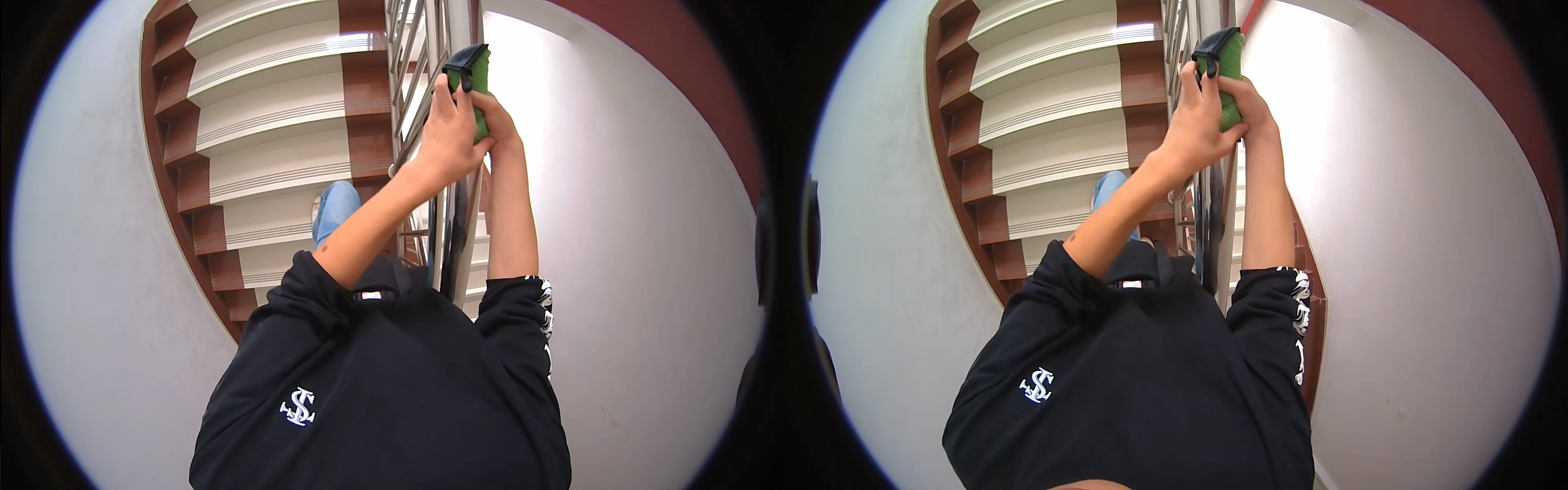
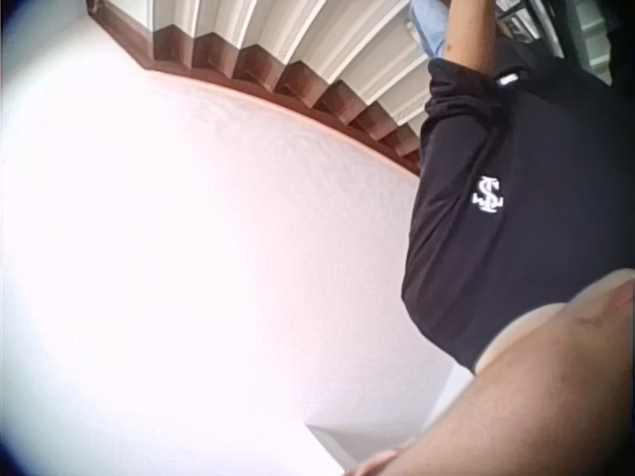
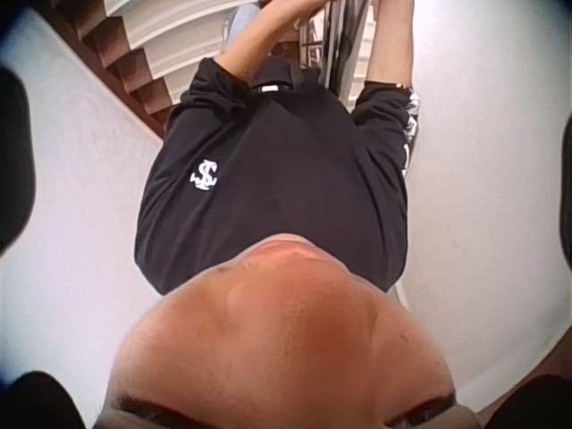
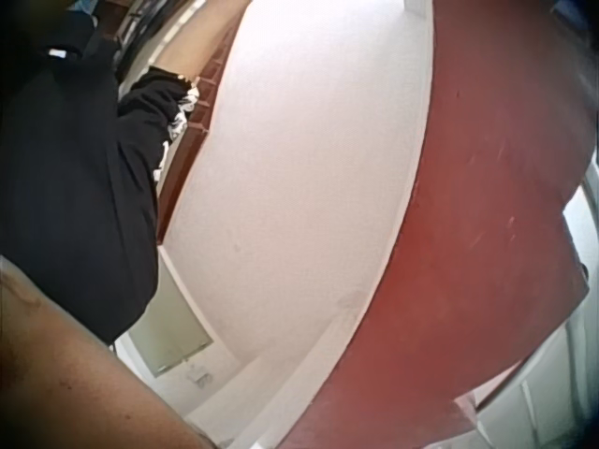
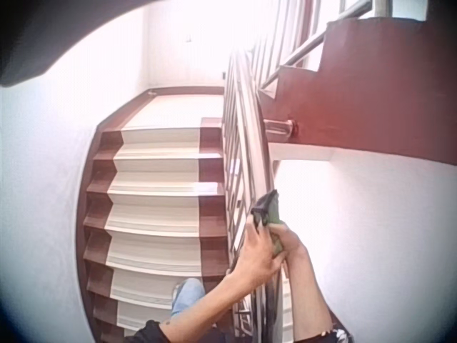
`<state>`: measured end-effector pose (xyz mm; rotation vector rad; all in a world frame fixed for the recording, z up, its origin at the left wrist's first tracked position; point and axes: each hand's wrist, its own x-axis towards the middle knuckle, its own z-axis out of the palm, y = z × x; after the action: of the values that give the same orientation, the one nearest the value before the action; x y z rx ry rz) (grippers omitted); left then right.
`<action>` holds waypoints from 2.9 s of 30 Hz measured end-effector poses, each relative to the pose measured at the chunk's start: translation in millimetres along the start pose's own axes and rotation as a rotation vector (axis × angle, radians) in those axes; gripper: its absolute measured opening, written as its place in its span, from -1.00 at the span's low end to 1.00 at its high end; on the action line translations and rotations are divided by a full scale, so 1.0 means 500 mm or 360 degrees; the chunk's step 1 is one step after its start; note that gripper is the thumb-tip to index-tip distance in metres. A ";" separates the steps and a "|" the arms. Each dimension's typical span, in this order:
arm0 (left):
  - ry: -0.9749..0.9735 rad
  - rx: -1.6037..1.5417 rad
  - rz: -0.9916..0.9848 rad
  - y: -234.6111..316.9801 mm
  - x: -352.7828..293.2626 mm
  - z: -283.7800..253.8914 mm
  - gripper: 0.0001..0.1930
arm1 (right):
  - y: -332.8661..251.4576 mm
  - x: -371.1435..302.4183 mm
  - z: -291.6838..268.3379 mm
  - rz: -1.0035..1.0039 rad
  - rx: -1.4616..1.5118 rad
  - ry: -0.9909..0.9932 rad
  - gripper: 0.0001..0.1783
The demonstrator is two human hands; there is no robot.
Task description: The person wipes a metal stair railing with a green cloth while ascending and descending a spiral staircase. The person holds the cloth with both hands and rubs it along the railing surface, moving between flights of stairs.
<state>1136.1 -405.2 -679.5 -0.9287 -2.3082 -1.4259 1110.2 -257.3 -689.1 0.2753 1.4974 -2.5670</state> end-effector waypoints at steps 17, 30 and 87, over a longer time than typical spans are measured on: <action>-0.0687 -0.0737 -0.0719 -0.070 0.066 -0.085 -0.51 | 0.072 -0.057 0.129 -0.0678 -0.2049 0.1349 -0.28; -0.0164 -0.0429 -0.1166 -0.041 0.103 0.054 0.11 | 0.140 -0.068 0.091 -0.0913 -0.2238 0.1352 -0.19; -0.0323 -0.1639 -0.1290 -0.099 -0.152 0.156 -0.67 | 0.275 -0.162 -0.150 -0.0377 -0.0779 0.0330 -0.56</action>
<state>1169.5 -381.3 -791.8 -0.2555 -2.0821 -3.1250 1225.8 -255.2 -822.2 0.3200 2.2939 -2.2793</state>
